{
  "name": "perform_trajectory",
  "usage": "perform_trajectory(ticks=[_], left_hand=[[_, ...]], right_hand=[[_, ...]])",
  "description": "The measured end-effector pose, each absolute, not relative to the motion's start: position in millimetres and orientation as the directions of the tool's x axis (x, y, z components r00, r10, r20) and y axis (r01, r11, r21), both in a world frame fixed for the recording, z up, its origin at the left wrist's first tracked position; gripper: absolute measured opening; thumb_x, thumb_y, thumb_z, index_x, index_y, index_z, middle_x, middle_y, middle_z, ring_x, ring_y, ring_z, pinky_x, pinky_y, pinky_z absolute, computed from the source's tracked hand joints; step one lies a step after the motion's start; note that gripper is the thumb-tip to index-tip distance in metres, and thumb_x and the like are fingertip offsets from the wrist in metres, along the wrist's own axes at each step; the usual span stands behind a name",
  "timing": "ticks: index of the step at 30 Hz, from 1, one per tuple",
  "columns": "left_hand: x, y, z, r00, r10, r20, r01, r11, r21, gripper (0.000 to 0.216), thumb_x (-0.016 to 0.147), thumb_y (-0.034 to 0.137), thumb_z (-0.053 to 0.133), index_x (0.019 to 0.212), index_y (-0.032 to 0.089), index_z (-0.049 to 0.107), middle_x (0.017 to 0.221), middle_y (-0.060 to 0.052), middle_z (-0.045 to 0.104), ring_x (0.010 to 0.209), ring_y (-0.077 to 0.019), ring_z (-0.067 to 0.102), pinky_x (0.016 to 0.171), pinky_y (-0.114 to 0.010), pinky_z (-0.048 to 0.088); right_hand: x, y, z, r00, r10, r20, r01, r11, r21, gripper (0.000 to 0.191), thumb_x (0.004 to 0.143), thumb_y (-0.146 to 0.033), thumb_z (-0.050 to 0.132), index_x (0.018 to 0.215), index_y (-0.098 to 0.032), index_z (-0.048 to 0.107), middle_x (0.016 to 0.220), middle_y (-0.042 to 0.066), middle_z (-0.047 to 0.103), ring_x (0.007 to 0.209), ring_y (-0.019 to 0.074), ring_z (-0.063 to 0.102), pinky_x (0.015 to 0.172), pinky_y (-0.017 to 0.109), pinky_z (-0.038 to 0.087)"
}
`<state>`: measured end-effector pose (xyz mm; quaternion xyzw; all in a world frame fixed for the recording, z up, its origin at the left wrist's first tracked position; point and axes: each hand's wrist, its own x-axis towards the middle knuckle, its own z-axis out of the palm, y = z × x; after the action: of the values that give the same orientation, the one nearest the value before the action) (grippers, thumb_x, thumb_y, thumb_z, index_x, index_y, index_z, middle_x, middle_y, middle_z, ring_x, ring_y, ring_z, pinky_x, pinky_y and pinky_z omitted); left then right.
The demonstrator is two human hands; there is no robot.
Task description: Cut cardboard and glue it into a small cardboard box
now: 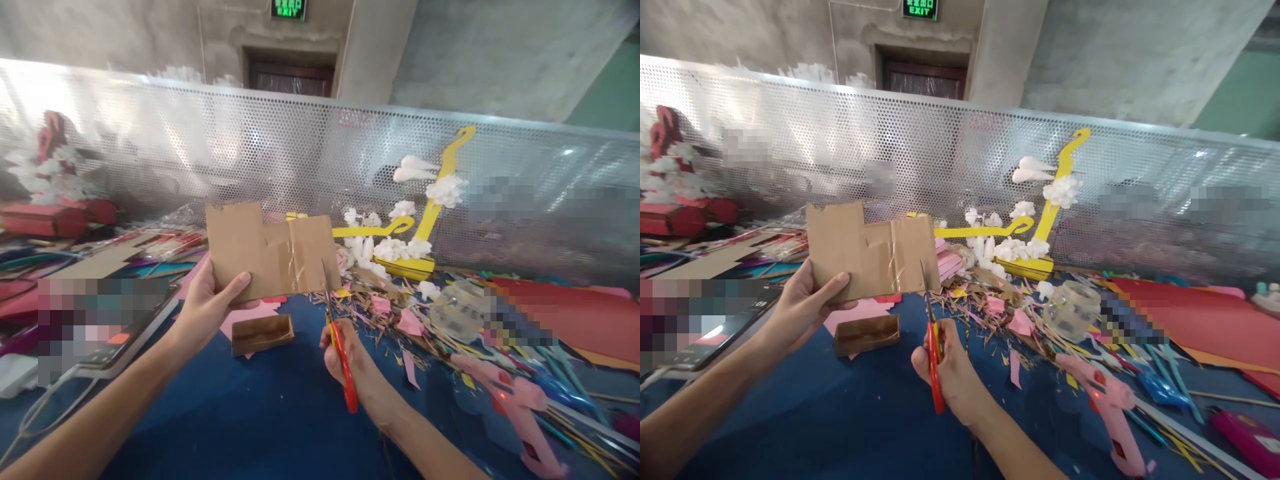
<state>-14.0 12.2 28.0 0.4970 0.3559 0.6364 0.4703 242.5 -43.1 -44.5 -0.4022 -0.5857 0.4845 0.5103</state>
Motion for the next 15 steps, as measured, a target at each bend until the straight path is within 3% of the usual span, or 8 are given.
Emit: perform_trajectory(ticks=[4, 10, 15], left_hand=[[-14.5, 10.3, 30.1, -0.063, 0.949, 0.308, -0.217, -0.315, 0.924, 0.059, 0.083, 0.032, 0.080, 0.136, 0.028, 0.054, 0.137, -0.009, 0.064, 0.102, -0.0268, 0.074, 0.062, -0.026, 0.068], [-16.4, 9.9, 33.0, -0.081, 0.945, 0.316, -0.194, -0.326, 0.925, 0.061, 0.081, 0.032, 0.082, 0.135, 0.026, 0.053, 0.142, -0.011, 0.061, 0.112, -0.0318, 0.071, 0.068, -0.032, 0.070], [-19.0, 11.0, 32.2, -0.067, 0.954, 0.292, -0.208, -0.300, 0.931, 0.057, 0.082, 0.033, 0.082, 0.132, 0.026, 0.055, 0.140, -0.010, 0.062, 0.108, -0.0287, 0.072, 0.067, -0.030, 0.069]], right_hand=[[242.4, -44.3, -42.7, -0.152, 0.975, 0.160, -0.058, 0.153, -0.987, 0.048, 0.082, -0.064, 0.075, 0.101, -0.026, 0.053, 0.094, -0.002, 0.049, 0.071, 0.0099, 0.044, 0.065, 0.022, 0.045], [237.5, -38.7, -35.5, -0.125, 0.960, 0.252, -0.157, 0.231, -0.960, 0.048, 0.081, -0.062, 0.078, 0.105, -0.025, 0.058, 0.091, 0.000, 0.056, 0.076, 0.0133, 0.052, 0.071, 0.027, 0.050], [239.8, -37.1, -35.2, -0.162, 0.958, 0.237, -0.246, 0.193, -0.950, 0.045, 0.079, -0.055, 0.082, 0.104, -0.023, 0.061, 0.092, 0.002, 0.062, 0.071, 0.0132, 0.055, 0.063, 0.025, 0.048]])
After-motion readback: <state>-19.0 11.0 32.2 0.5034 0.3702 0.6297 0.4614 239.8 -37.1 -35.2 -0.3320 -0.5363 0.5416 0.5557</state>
